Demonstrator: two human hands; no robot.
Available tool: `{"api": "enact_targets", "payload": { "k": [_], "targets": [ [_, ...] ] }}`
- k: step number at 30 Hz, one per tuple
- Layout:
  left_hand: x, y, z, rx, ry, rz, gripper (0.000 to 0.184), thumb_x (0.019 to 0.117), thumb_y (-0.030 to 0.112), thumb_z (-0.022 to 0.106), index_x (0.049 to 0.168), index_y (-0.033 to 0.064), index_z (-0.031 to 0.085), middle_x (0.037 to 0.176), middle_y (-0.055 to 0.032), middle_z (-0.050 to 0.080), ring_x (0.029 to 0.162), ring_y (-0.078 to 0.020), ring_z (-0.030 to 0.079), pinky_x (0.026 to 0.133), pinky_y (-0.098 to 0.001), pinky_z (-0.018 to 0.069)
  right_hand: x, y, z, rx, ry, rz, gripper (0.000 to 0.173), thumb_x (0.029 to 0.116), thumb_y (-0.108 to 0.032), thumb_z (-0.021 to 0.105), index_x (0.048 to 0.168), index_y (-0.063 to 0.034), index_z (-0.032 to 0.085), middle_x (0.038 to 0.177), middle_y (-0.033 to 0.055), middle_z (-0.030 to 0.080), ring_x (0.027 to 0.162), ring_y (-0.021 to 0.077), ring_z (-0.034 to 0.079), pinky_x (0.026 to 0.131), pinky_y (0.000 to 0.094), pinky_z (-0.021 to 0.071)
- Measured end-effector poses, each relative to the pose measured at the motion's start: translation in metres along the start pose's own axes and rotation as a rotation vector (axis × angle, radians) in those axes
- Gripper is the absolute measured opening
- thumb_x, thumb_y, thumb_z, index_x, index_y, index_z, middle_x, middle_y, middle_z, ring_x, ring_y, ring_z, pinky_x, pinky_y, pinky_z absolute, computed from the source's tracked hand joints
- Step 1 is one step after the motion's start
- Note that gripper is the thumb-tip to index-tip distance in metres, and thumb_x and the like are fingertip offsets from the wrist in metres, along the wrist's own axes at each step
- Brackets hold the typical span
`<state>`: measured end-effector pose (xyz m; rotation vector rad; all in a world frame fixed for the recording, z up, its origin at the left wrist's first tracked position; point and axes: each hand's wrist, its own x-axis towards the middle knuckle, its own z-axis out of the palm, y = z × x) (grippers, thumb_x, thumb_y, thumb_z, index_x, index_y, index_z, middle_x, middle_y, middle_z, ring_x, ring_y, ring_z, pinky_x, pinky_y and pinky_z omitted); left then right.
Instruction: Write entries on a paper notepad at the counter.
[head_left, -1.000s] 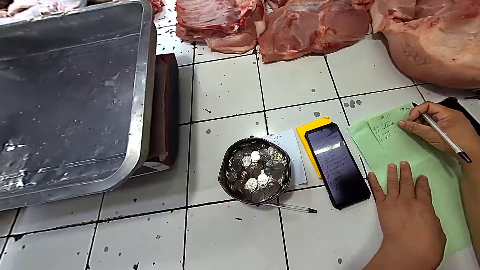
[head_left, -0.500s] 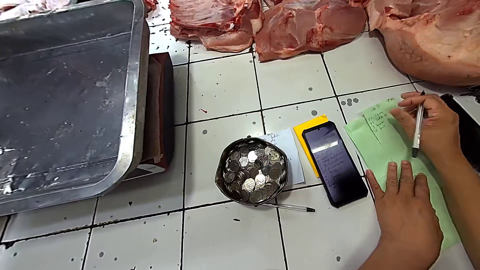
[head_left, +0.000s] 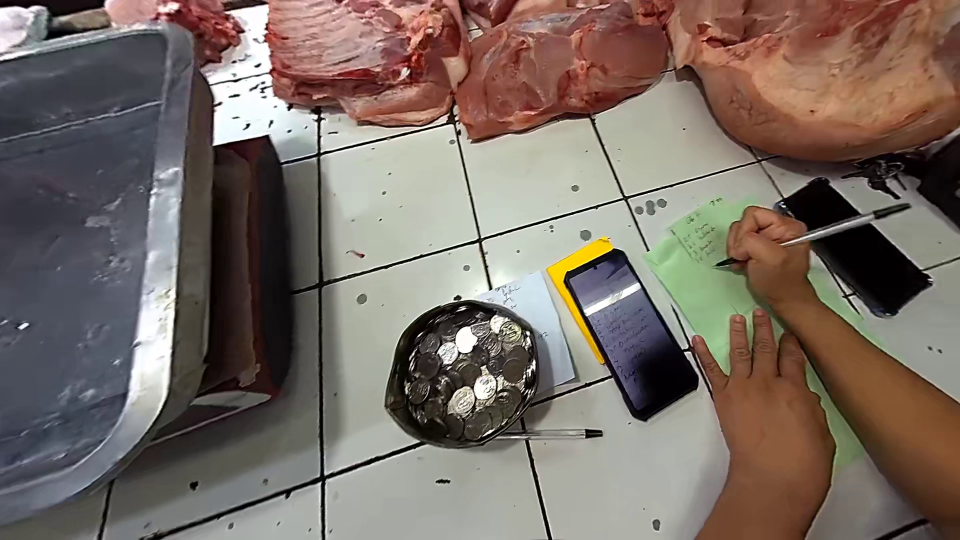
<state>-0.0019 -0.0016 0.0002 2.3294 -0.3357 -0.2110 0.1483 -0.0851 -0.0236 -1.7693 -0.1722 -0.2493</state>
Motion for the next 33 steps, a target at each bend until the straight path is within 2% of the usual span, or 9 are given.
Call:
{"api": "enact_targets", "payload": {
  "k": [2, 5, 10, 14, 24, 27, 33],
  "targets": [
    [0.0000, 0.0006, -0.0011, 0.009, -0.023, 0.000, 0.055, 0.0916, 0.022, 0.066, 0.146, 0.0134, 0.059, 0.161, -0.0052, 0.043, 0.152, -0.0319, 0.033, 0.117, -0.0735, 0.0096, 0.0002, 0.0006, -0.0009, -0.019, -0.019, -0.027, 0.028, 0.0774, 0.002, 0.045, 0.062, -0.0213, 0.042, 0.053, -0.0127, 0.045, 0.046, -0.0034, 0.042, 0.046, 0.0135, 0.0345],
    [0.0008, 0.0010, -0.0040, 0.017, -0.067, -0.011, 0.055, 0.0926, 0.023, 0.065, 0.146, 0.0124, 0.058, 0.163, -0.0055, 0.040, 0.153, -0.0315, 0.031, 0.117, -0.0731, 0.0083, -0.0005, 0.0010, 0.0007, -0.022, -0.051, -0.042, 0.027, 0.0793, 0.002, 0.045, 0.064, -0.0206, 0.044, 0.055, -0.0127, 0.047, 0.048, -0.0039, 0.044, 0.047, 0.0128, 0.0360],
    [-0.0001, 0.0010, -0.0018, 0.032, -0.026, -0.007, 0.056, 0.0903, 0.023, 0.067, 0.144, 0.0113, 0.060, 0.161, -0.0055, 0.043, 0.152, -0.0316, 0.034, 0.116, -0.0734, 0.0092, -0.0006, 0.0006, 0.0033, -0.081, -0.063, -0.022, 0.025, 0.0790, 0.001, 0.048, 0.065, -0.0197, 0.043, 0.054, -0.0120, 0.045, 0.047, -0.0038, 0.043, 0.046, 0.0129, 0.0352],
    [0.0002, 0.0010, -0.0036, 0.028, -0.041, -0.017, 0.056, 0.0910, 0.024, 0.067, 0.145, 0.0112, 0.059, 0.162, -0.0049, 0.042, 0.153, -0.0304, 0.032, 0.117, -0.0722, 0.0081, -0.0018, -0.0010, 0.0053, -0.144, -0.078, -0.016, 0.025, 0.0810, 0.000, 0.048, 0.066, -0.0190, 0.043, 0.054, -0.0121, 0.044, 0.047, -0.0044, 0.040, 0.046, 0.0125, 0.0327],
    [0.0000, -0.0006, -0.0016, 0.020, -0.022, -0.009, 0.055, 0.0909, 0.023, 0.067, 0.144, 0.0124, 0.060, 0.161, -0.0040, 0.043, 0.153, -0.0301, 0.033, 0.117, -0.0723, 0.0090, -0.0017, 0.0021, 0.0024, -0.157, -0.049, -0.033, 0.024, 0.0813, -0.001, 0.048, 0.066, -0.0190, 0.044, 0.054, -0.0124, 0.044, 0.046, -0.0046, 0.040, 0.045, 0.0127, 0.0325],
    [-0.0003, -0.0008, -0.0025, 0.007, -0.039, -0.011, 0.055, 0.0906, 0.022, 0.068, 0.145, 0.0123, 0.060, 0.162, -0.0040, 0.042, 0.153, -0.0313, 0.031, 0.117, -0.0726, 0.0093, -0.0011, 0.0034, 0.0012, -0.168, -0.030, -0.039, 0.023, 0.0814, -0.001, 0.050, 0.068, -0.0195, 0.046, 0.056, -0.0139, 0.047, 0.048, -0.0055, 0.043, 0.047, 0.0115, 0.0362],
    [-0.0002, 0.0005, -0.0077, -0.018, -0.070, -0.016, 0.057, 0.0908, 0.019, 0.068, 0.146, 0.0103, 0.057, 0.163, -0.0063, 0.040, 0.154, -0.0320, 0.029, 0.117, -0.0733, 0.0070, -0.0008, -0.0001, 0.0034, -0.183, -0.056, -0.030, 0.025, 0.0795, 0.000, 0.048, 0.068, -0.0212, 0.043, 0.055, -0.0149, 0.042, 0.048, -0.0056, 0.042, 0.048, 0.0126, 0.0351]
  ]
}}
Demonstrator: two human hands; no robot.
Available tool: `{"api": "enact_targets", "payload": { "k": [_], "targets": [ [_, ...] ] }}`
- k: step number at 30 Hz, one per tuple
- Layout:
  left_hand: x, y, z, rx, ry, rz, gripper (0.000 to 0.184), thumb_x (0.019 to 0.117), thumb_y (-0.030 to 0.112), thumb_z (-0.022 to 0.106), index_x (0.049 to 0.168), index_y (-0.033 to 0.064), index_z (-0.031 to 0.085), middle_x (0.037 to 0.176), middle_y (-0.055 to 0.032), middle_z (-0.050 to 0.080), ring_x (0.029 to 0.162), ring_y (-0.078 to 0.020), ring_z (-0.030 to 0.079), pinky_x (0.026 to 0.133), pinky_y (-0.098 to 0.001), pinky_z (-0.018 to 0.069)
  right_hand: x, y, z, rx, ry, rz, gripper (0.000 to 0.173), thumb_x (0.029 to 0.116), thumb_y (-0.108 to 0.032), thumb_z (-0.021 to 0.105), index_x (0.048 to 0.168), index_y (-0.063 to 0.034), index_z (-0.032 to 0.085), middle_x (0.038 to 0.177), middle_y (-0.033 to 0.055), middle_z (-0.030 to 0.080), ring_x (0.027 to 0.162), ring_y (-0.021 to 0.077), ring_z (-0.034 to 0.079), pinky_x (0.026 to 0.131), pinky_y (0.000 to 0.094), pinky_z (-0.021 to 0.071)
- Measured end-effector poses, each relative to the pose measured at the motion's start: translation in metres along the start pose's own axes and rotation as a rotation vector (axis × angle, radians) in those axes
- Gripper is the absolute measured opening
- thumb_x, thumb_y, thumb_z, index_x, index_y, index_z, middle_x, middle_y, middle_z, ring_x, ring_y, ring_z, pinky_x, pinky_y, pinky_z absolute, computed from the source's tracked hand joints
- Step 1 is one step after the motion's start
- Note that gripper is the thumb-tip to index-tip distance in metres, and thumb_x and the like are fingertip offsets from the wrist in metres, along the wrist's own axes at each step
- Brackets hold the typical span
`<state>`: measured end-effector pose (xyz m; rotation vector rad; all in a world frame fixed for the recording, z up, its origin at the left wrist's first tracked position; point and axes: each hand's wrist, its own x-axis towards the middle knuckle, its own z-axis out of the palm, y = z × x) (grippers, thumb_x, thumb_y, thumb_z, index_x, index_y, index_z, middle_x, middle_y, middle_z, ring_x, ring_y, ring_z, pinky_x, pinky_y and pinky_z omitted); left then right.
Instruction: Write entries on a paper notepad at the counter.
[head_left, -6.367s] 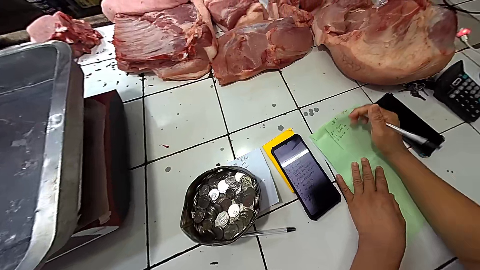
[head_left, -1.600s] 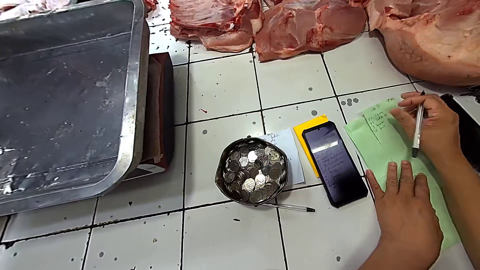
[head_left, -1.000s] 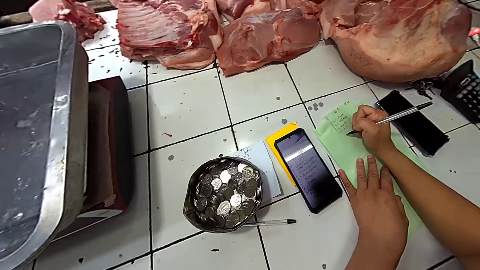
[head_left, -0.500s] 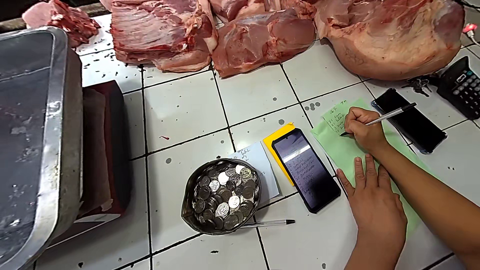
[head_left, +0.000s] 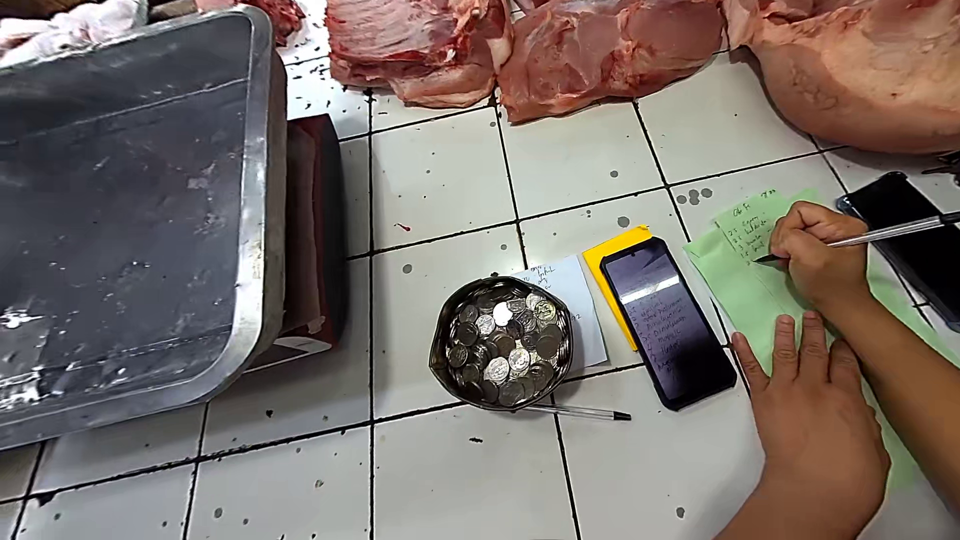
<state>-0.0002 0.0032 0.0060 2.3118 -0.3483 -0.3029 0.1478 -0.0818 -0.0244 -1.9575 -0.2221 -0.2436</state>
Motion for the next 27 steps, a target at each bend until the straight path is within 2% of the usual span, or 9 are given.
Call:
{"api": "enact_targets", "payload": {
  "k": [4, 7, 10, 14, 17, 19, 22, 27],
  "targets": [
    [0.000, 0.001, 0.000, 0.002, -0.006, -0.003, 0.058, 0.0908, 0.019, 0.068, 0.147, 0.0106, 0.057, 0.163, -0.0060, 0.040, 0.154, -0.0321, 0.029, 0.117, -0.0730, 0.0074, 0.000, -0.001, -0.001, 0.033, 0.011, 0.022, 0.024, 0.0809, 0.000, 0.048, 0.069, -0.0213, 0.046, 0.057, -0.0151, 0.047, 0.048, -0.0055, 0.045, 0.048, 0.0117, 0.0381],
    [0.001, 0.001, 0.000, 0.007, -0.024, -0.003, 0.058, 0.0920, 0.019, 0.067, 0.148, 0.0109, 0.055, 0.164, -0.0058, 0.038, 0.155, -0.0322, 0.027, 0.118, -0.0730, 0.0061, 0.001, 0.001, -0.002, 0.025, 0.049, 0.030, 0.023, 0.0817, -0.001, 0.047, 0.070, -0.0203, 0.045, 0.058, -0.0143, 0.046, 0.049, -0.0054, 0.044, 0.048, 0.0120, 0.0365],
    [0.001, 0.001, 0.002, 0.002, -0.007, -0.001, 0.058, 0.0919, 0.018, 0.067, 0.149, 0.0129, 0.055, 0.163, -0.0057, 0.039, 0.154, -0.0322, 0.028, 0.118, -0.0719, 0.0074, 0.007, 0.004, -0.010, 0.082, 0.079, 0.026, 0.025, 0.0807, 0.000, 0.045, 0.069, -0.0216, 0.048, 0.059, -0.0148, 0.053, 0.051, -0.0051, 0.050, 0.048, 0.0119, 0.0404],
    [0.001, 0.002, 0.003, 0.004, -0.013, -0.007, 0.058, 0.0923, 0.018, 0.066, 0.149, 0.0131, 0.055, 0.163, -0.0052, 0.040, 0.154, -0.0316, 0.028, 0.118, -0.0717, 0.0067, 0.011, 0.010, -0.018, 0.086, 0.002, -0.021, 0.024, 0.0784, 0.001, 0.045, 0.069, -0.0207, 0.048, 0.060, -0.0139, 0.054, 0.051, -0.0052, 0.049, 0.048, 0.0111, 0.0396],
    [0.001, 0.001, 0.002, -0.001, -0.013, -0.009, 0.059, 0.0919, 0.018, 0.066, 0.149, 0.0130, 0.054, 0.163, -0.0050, 0.039, 0.154, -0.0314, 0.028, 0.118, -0.0716, 0.0066, 0.012, 0.014, -0.020, 0.159, 0.011, -0.027, 0.024, 0.0780, 0.000, 0.045, 0.070, -0.0221, 0.052, 0.063, -0.0140, 0.057, 0.054, -0.0044, 0.052, 0.049, 0.0121, 0.0419],
    [0.001, 0.001, 0.003, -0.002, 0.012, -0.004, 0.059, 0.0910, 0.018, 0.067, 0.148, 0.0126, 0.056, 0.162, -0.0056, 0.041, 0.154, -0.0320, 0.030, 0.118, -0.0718, 0.0081, 0.014, 0.017, -0.023, 0.256, 0.051, 0.015, 0.025, 0.0837, -0.001, 0.045, 0.078, -0.0229, 0.056, 0.069, -0.0140, 0.061, 0.058, -0.0038, 0.056, 0.053, 0.0122, 0.0458],
    [0.000, 0.001, 0.004, 0.013, 0.037, 0.006, 0.057, 0.0907, 0.018, 0.067, 0.147, 0.0126, 0.057, 0.161, -0.0051, 0.043, 0.153, -0.0319, 0.033, 0.118, -0.0723, 0.0096, 0.018, 0.014, -0.026, 0.419, 0.127, 0.141, 0.022, 0.1005, -0.007, 0.045, 0.093, -0.0232, 0.057, 0.076, -0.0133, 0.061, 0.060, -0.0037, 0.055, 0.056, 0.0106, 0.0462],
    [0.001, 0.001, 0.005, 0.025, 0.039, 0.004, 0.058, 0.0908, 0.020, 0.067, 0.147, 0.0132, 0.057, 0.162, -0.0045, 0.042, 0.153, -0.0313, 0.032, 0.118, -0.0718, 0.0097, 0.019, 0.014, -0.027, 0.603, 0.245, 0.197, 0.020, 0.1046, -0.008, 0.049, 0.093, -0.0221, 0.057, 0.069, -0.0107, 0.055, 0.052, -0.0021, 0.049, 0.051, 0.0106, 0.0436]
  ]
}}
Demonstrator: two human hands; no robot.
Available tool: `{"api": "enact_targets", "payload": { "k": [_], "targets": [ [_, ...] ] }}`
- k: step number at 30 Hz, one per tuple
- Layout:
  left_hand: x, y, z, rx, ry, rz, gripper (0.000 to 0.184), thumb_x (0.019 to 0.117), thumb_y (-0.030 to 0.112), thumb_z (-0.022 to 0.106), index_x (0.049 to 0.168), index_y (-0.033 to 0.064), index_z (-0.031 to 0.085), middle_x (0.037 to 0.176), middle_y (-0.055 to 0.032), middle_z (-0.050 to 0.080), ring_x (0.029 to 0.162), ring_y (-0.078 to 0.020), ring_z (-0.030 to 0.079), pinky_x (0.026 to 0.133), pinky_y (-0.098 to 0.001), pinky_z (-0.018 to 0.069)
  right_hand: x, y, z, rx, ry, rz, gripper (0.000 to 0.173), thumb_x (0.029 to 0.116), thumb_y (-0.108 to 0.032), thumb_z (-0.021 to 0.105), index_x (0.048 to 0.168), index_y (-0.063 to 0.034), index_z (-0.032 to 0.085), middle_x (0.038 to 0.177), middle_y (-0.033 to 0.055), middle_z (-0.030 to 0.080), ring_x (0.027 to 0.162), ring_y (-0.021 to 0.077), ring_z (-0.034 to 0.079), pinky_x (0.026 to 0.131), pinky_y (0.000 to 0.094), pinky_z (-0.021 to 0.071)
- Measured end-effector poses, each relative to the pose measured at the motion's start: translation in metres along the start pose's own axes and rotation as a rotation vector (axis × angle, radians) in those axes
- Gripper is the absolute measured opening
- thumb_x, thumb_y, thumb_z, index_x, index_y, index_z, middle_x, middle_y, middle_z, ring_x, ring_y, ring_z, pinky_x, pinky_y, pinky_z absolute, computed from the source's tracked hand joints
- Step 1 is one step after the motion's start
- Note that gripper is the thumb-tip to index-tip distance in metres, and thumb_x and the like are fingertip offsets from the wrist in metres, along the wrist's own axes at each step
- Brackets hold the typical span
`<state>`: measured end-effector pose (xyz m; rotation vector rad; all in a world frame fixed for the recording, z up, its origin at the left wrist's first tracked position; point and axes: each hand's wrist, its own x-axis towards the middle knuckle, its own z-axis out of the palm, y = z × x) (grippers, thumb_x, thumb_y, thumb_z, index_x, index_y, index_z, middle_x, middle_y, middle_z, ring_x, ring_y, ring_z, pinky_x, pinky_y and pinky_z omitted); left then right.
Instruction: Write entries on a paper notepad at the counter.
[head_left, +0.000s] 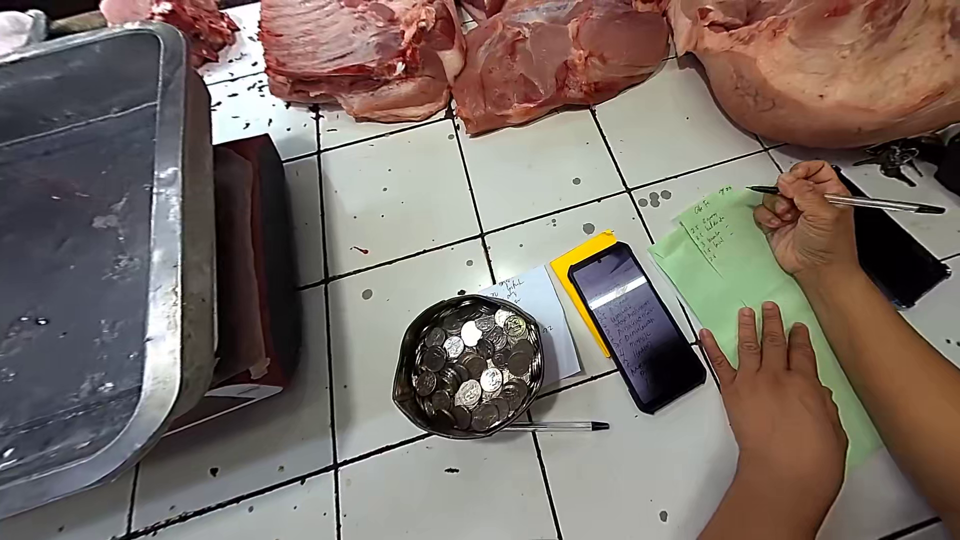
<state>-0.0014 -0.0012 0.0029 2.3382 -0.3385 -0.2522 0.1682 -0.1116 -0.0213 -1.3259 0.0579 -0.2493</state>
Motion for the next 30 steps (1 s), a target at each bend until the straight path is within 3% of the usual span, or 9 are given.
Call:
{"api": "enact_targets", "payload": {
  "k": [5, 13, 22, 30],
  "targets": [
    [0.0009, 0.0000, -0.0015, -0.015, -0.026, -0.006, 0.057, 0.0924, 0.020, 0.065, 0.148, 0.0131, 0.056, 0.163, -0.0051, 0.041, 0.154, -0.0315, 0.030, 0.118, -0.0718, 0.0072, 0.0001, -0.0027, 0.0015, 0.066, 0.070, 0.015, 0.020, 0.1071, -0.012, 0.048, 0.093, -0.0234, 0.057, 0.072, -0.0116, 0.058, 0.056, -0.0023, 0.054, 0.057, 0.0111, 0.0477],
    [0.0003, -0.0003, 0.0003, 0.011, -0.007, -0.003, 0.057, 0.0912, 0.023, 0.067, 0.147, 0.0138, 0.057, 0.162, -0.0052, 0.042, 0.153, -0.0321, 0.032, 0.118, -0.0720, 0.0090, -0.0018, -0.0004, -0.0012, 0.021, -0.031, -0.018, 0.016, 0.1046, -0.012, 0.053, 0.097, -0.0238, 0.061, 0.082, -0.0101, 0.064, 0.068, -0.0017, 0.060, 0.064, 0.0126, 0.0516],
    [-0.0004, -0.0018, -0.0013, 0.008, -0.025, -0.012, 0.057, 0.0922, 0.022, 0.065, 0.148, 0.0146, 0.056, 0.163, -0.0037, 0.040, 0.154, -0.0298, 0.031, 0.118, -0.0709, 0.0079, -0.0014, 0.0016, -0.0006, -0.026, -0.080, -0.021, 0.013, 0.0999, -0.008, 0.058, 0.103, -0.0211, 0.060, 0.086, -0.0074, 0.069, 0.070, -0.0001, 0.064, 0.064, 0.0131, 0.0533],
    [-0.0012, -0.0010, -0.0048, -0.054, -0.030, -0.010, 0.057, 0.0914, 0.017, 0.067, 0.148, 0.0124, 0.056, 0.162, -0.0057, 0.041, 0.154, -0.0319, 0.029, 0.119, -0.0714, 0.0063, -0.0012, 0.0012, 0.0011, -0.154, -0.100, -0.063, 0.016, 0.0989, -0.006, 0.057, 0.104, -0.0203, 0.060, 0.087, -0.0102, 0.072, 0.073, 0.0007, 0.068, 0.069, 0.0153, 0.0569]
  ]
}}
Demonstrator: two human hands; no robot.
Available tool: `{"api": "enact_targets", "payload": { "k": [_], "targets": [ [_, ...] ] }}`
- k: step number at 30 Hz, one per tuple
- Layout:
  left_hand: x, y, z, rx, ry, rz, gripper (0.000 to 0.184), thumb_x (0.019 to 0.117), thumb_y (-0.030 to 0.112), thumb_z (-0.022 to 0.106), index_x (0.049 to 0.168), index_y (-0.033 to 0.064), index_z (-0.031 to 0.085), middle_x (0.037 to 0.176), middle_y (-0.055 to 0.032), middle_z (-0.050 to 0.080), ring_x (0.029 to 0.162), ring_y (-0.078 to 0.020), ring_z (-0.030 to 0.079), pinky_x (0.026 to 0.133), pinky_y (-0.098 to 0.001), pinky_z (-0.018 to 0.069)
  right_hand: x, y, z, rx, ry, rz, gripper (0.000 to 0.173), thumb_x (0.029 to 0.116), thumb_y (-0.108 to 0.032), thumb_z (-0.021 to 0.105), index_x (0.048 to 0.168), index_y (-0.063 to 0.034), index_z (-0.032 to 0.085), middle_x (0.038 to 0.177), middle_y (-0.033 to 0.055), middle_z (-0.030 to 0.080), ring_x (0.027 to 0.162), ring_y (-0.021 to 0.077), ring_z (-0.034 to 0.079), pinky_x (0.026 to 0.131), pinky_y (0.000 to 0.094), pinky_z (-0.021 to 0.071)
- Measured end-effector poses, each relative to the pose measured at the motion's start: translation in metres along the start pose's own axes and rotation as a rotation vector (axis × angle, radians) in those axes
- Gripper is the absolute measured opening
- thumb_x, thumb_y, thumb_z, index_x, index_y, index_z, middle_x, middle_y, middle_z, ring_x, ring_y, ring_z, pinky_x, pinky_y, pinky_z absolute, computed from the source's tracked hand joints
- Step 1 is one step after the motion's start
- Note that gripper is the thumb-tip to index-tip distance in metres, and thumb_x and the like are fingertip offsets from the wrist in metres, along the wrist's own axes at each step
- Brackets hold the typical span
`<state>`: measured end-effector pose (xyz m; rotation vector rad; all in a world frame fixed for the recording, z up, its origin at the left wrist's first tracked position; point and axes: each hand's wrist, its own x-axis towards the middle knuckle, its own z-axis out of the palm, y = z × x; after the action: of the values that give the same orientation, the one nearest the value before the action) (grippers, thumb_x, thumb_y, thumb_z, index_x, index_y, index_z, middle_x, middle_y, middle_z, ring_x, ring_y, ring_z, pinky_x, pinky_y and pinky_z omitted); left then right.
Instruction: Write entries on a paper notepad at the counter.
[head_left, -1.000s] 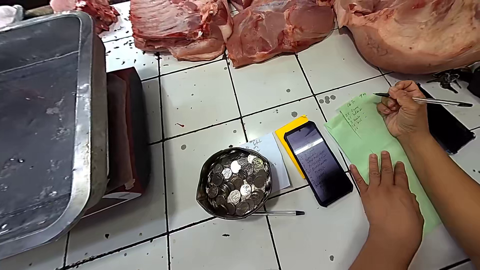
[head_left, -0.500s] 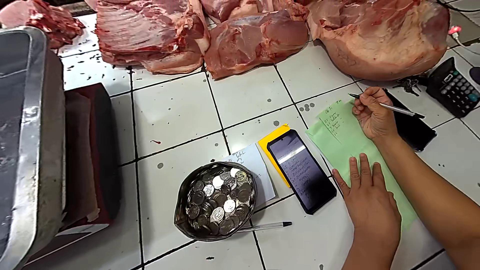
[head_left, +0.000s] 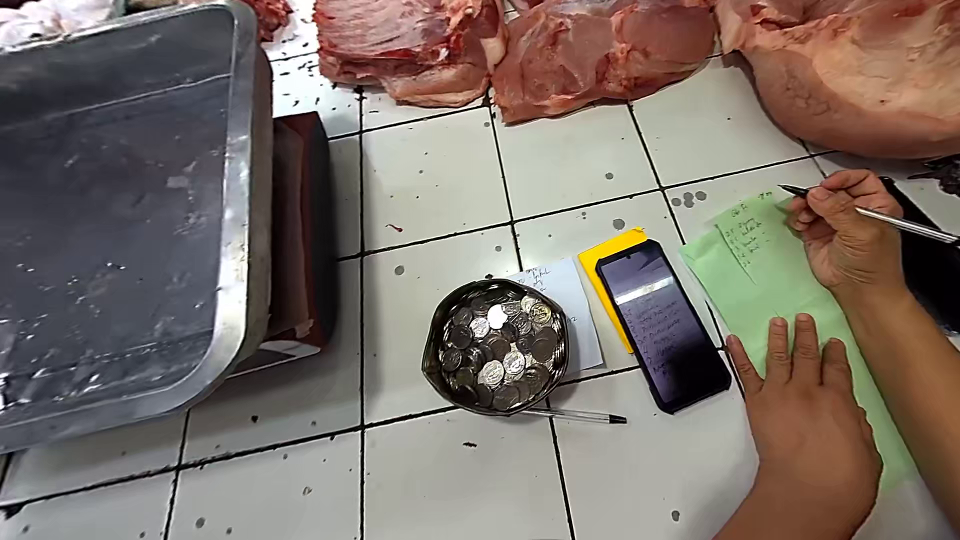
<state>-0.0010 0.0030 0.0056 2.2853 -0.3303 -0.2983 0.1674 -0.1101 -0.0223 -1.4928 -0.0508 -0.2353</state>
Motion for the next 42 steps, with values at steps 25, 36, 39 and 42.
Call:
{"api": "enact_targets", "payload": {
  "k": [25, 36, 39, 42],
  "targets": [
    [0.001, 0.001, 0.001, 0.021, -0.020, 0.000, 0.058, 0.0925, 0.018, 0.066, 0.149, 0.0132, 0.055, 0.164, -0.0048, 0.039, 0.155, -0.0309, 0.027, 0.119, -0.0706, 0.0064, -0.008, 0.004, 0.001, -0.200, -0.089, -0.150, 0.027, 0.0760, 0.001, 0.049, 0.070, -0.0247, 0.055, 0.067, -0.0148, 0.061, 0.056, -0.0037, 0.054, 0.052, 0.0128, 0.0438],
    [0.002, 0.001, 0.004, 0.042, 0.011, -0.001, 0.055, 0.0925, 0.022, 0.065, 0.147, 0.0151, 0.058, 0.162, -0.0042, 0.042, 0.153, -0.0317, 0.032, 0.118, -0.0720, 0.0080, -0.013, 0.004, 0.006, -0.326, -0.145, -0.195, 0.024, 0.0778, 0.000, 0.048, 0.064, -0.0201, 0.046, 0.055, -0.0123, 0.047, 0.047, -0.0039, 0.042, 0.047, 0.0134, 0.0342],
    [0.002, 0.000, 0.006, 0.055, 0.016, 0.001, 0.055, 0.0922, 0.023, 0.066, 0.146, 0.0149, 0.058, 0.162, -0.0044, 0.042, 0.153, -0.0323, 0.032, 0.117, -0.0722, 0.0087, -0.015, 0.005, 0.006, -0.341, -0.197, -0.184, 0.024, 0.0786, 0.000, 0.048, 0.064, -0.0189, 0.045, 0.055, -0.0116, 0.046, 0.047, -0.0035, 0.041, 0.046, 0.0135, 0.0343],
    [0.002, -0.001, 0.007, 0.072, 0.036, 0.005, 0.056, 0.0916, 0.024, 0.066, 0.146, 0.0155, 0.059, 0.161, -0.0041, 0.043, 0.152, -0.0321, 0.034, 0.117, -0.0725, 0.0099, -0.015, 0.005, 0.007, -0.360, -0.210, -0.178, 0.023, 0.0790, 0.000, 0.048, 0.065, -0.0182, 0.045, 0.055, -0.0111, 0.046, 0.047, -0.0038, 0.041, 0.046, 0.0132, 0.0335]
  ]
}}
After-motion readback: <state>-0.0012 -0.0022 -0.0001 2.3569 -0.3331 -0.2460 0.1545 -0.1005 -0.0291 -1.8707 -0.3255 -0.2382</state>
